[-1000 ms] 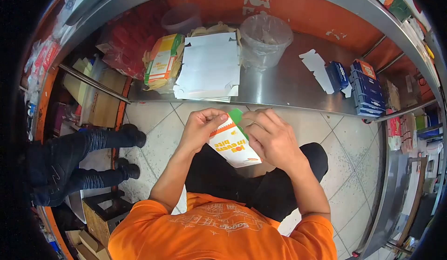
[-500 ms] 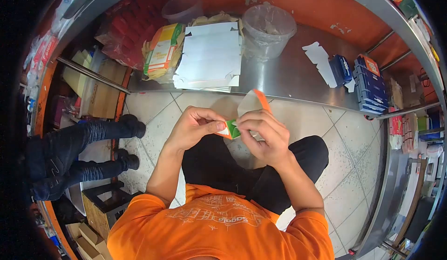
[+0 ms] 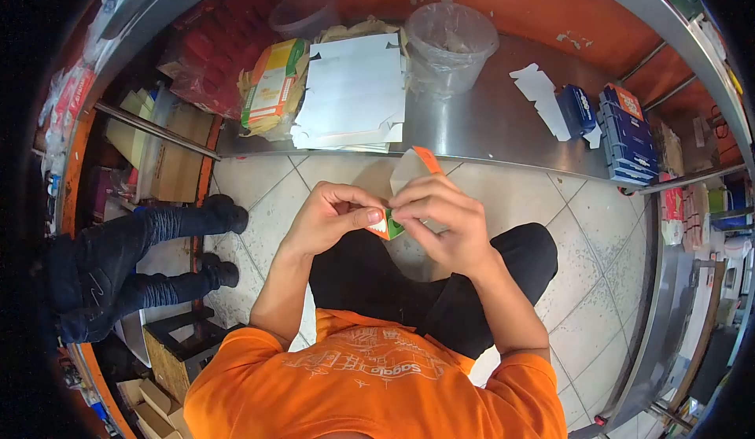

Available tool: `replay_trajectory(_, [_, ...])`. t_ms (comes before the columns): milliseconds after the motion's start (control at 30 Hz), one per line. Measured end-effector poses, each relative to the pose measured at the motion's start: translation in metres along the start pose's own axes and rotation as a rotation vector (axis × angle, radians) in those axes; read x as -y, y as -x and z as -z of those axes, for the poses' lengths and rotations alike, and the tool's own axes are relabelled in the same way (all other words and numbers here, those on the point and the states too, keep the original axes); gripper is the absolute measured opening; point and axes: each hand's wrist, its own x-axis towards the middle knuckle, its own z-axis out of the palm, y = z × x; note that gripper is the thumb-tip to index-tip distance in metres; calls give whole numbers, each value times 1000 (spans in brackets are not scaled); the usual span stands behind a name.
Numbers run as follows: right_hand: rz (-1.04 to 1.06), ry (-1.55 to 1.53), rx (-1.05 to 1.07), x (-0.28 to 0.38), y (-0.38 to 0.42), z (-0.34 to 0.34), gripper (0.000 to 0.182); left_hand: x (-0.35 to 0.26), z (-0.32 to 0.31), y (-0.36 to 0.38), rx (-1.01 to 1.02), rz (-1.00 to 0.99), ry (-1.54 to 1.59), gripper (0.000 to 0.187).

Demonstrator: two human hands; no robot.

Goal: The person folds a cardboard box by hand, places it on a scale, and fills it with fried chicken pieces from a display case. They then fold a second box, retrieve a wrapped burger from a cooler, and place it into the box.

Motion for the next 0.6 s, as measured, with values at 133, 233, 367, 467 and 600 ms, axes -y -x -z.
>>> replay_trajectory(133, [-194,-121,-21,-7,11,-6,21,6,0,-1,18,59,127,16])
replay_trajectory(233, [-255,-32,9,-7,15,-10,25,14,4,-1,35,76,172,18])
replay_trajectory(367, [35,242,10,3,3,-19,42,23,-1,0,-75,90,462,21])
replay_trajectory(467, [-146,55,-81,-21,21,-15,26,15,-7,0,-180,-35,396,34])
replay_trajectory(600, [-440,-599,-291,-28,14,-19,30,26,13,-28,51,-126,186,48])
